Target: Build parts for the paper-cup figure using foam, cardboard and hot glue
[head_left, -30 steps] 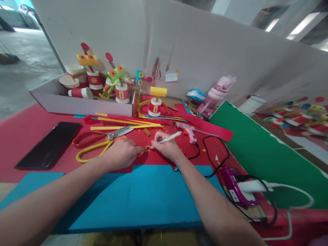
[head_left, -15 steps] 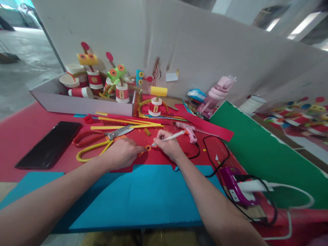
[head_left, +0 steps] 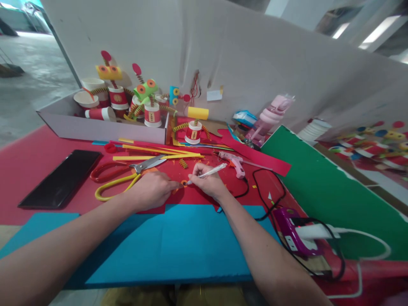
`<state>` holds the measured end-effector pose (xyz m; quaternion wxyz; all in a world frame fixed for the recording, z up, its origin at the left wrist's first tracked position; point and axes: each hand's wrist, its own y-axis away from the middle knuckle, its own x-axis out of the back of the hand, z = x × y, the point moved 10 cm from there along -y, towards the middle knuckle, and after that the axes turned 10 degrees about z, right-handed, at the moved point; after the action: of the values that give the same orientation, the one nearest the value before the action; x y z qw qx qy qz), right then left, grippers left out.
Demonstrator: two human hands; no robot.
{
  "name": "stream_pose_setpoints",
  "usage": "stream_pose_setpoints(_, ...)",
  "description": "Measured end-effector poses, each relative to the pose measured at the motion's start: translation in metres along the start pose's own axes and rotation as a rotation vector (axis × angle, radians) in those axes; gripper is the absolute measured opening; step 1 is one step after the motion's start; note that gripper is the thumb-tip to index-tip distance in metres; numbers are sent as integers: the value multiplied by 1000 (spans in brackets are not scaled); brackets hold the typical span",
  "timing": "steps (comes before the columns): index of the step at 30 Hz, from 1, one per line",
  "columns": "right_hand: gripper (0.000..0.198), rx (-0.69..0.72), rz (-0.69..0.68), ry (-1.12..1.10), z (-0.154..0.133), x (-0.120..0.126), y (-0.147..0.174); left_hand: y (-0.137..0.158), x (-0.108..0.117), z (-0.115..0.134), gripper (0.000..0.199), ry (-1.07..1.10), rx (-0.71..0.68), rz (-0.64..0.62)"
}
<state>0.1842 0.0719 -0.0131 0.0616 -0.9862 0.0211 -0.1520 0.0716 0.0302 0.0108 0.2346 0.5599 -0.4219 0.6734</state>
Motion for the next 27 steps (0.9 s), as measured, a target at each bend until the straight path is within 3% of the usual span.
stream_pose_setpoints(15,21,-4,-2,-14,2,0,0,0,0,0,36,-6,1,1)
stream_pose_setpoints(19,23,6,102,-62,7,11,-7,0,0,0,37,-6,-8,6)
stream_pose_setpoints(23,24,93,223,25,-1,33,-12,1,0,0,38,6,-20,4)
stream_pose_setpoints(27,14,287,230,286,-25,48,-10,2,2,-2,36,26,-36,29)
